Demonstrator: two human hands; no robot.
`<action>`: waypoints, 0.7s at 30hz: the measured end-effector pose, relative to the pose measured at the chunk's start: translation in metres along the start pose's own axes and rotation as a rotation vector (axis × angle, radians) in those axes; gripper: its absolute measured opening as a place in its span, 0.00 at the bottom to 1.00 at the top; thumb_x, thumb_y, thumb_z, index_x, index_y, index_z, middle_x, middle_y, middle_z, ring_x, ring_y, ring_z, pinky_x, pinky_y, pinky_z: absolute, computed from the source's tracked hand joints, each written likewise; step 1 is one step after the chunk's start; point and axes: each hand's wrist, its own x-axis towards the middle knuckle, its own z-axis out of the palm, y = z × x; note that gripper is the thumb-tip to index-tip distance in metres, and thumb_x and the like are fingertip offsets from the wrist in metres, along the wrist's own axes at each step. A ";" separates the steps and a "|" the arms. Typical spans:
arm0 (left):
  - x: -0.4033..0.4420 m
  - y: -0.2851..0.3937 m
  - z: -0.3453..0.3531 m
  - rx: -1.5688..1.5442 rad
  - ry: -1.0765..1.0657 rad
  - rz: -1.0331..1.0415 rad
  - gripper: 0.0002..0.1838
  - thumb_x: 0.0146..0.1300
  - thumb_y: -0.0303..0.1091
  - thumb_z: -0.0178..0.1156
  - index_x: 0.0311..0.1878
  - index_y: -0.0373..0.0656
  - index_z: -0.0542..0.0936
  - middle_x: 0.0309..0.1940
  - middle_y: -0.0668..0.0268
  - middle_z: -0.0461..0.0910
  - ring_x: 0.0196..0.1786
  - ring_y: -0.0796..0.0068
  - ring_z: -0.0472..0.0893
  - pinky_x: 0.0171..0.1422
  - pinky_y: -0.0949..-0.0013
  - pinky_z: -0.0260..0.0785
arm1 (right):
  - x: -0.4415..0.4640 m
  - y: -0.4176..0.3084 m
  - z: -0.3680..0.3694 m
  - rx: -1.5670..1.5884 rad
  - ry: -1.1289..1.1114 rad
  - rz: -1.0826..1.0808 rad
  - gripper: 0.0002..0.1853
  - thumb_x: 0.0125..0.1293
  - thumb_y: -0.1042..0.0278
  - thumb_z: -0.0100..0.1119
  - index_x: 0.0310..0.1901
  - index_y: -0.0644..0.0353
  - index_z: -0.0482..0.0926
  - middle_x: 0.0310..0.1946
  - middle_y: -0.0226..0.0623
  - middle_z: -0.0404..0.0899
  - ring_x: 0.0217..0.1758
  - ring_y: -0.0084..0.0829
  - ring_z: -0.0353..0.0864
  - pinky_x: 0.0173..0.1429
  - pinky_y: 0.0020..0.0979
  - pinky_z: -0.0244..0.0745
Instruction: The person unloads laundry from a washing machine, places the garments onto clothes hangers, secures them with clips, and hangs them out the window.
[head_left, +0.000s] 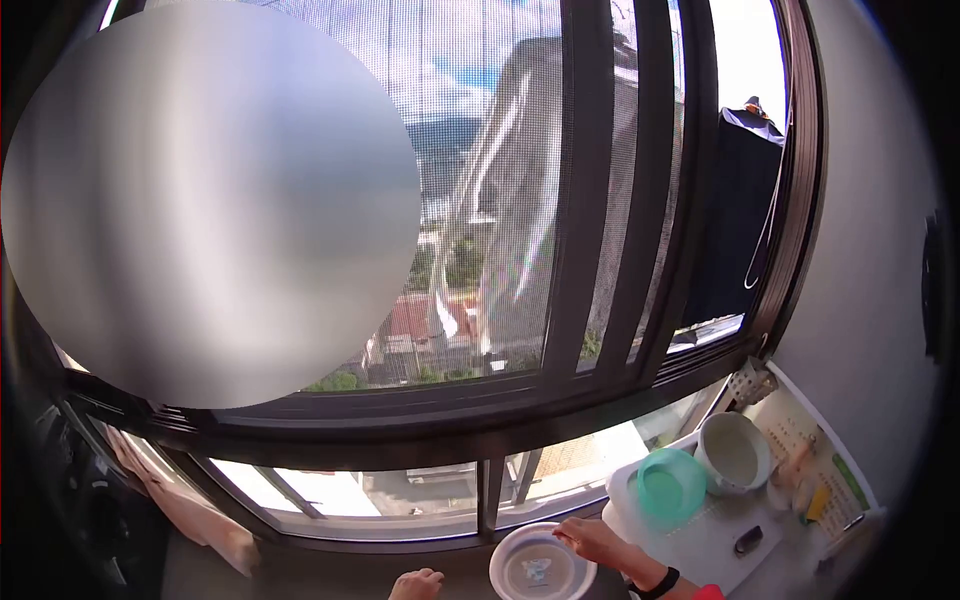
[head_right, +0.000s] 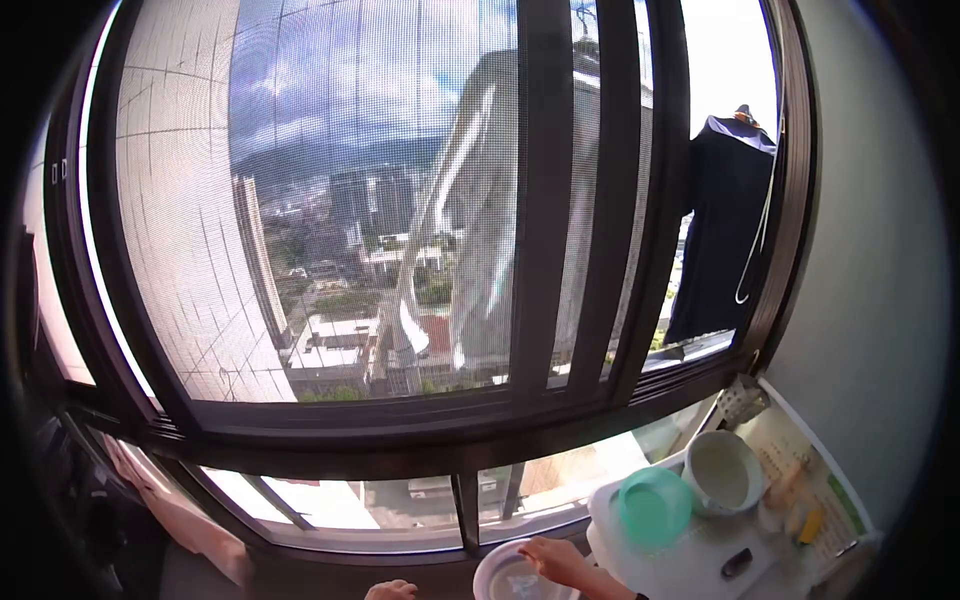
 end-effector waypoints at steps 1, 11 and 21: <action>-0.024 -0.025 0.014 0.122 -0.013 -0.073 0.15 0.60 0.38 0.54 0.51 0.49 0.76 0.48 0.56 0.76 0.49 0.55 0.77 0.54 0.55 0.69 | 0.002 -0.012 0.006 0.007 -0.027 -0.071 0.08 0.62 0.66 0.54 0.39 0.59 0.77 0.35 0.44 0.79 0.38 0.44 0.79 0.40 0.41 0.74; -0.376 -0.158 0.195 -0.274 -0.016 -1.266 0.18 0.56 0.40 0.53 0.51 0.51 0.79 0.48 0.58 0.78 0.50 0.58 0.77 0.54 0.60 0.70 | -0.020 -0.056 0.092 -0.018 -0.266 -0.319 0.06 0.60 0.67 0.56 0.37 0.58 0.78 0.34 0.40 0.79 0.37 0.43 0.79 0.40 0.39 0.74; -0.531 -0.118 0.286 -0.728 0.145 -1.457 0.20 0.56 0.40 0.54 0.52 0.47 0.78 0.48 0.56 0.79 0.48 0.61 0.79 0.52 0.62 0.70 | -0.028 -0.120 0.145 -0.054 -0.472 -0.391 0.06 0.62 0.69 0.48 0.36 0.59 0.74 0.33 0.48 0.78 0.37 0.49 0.78 0.41 0.45 0.72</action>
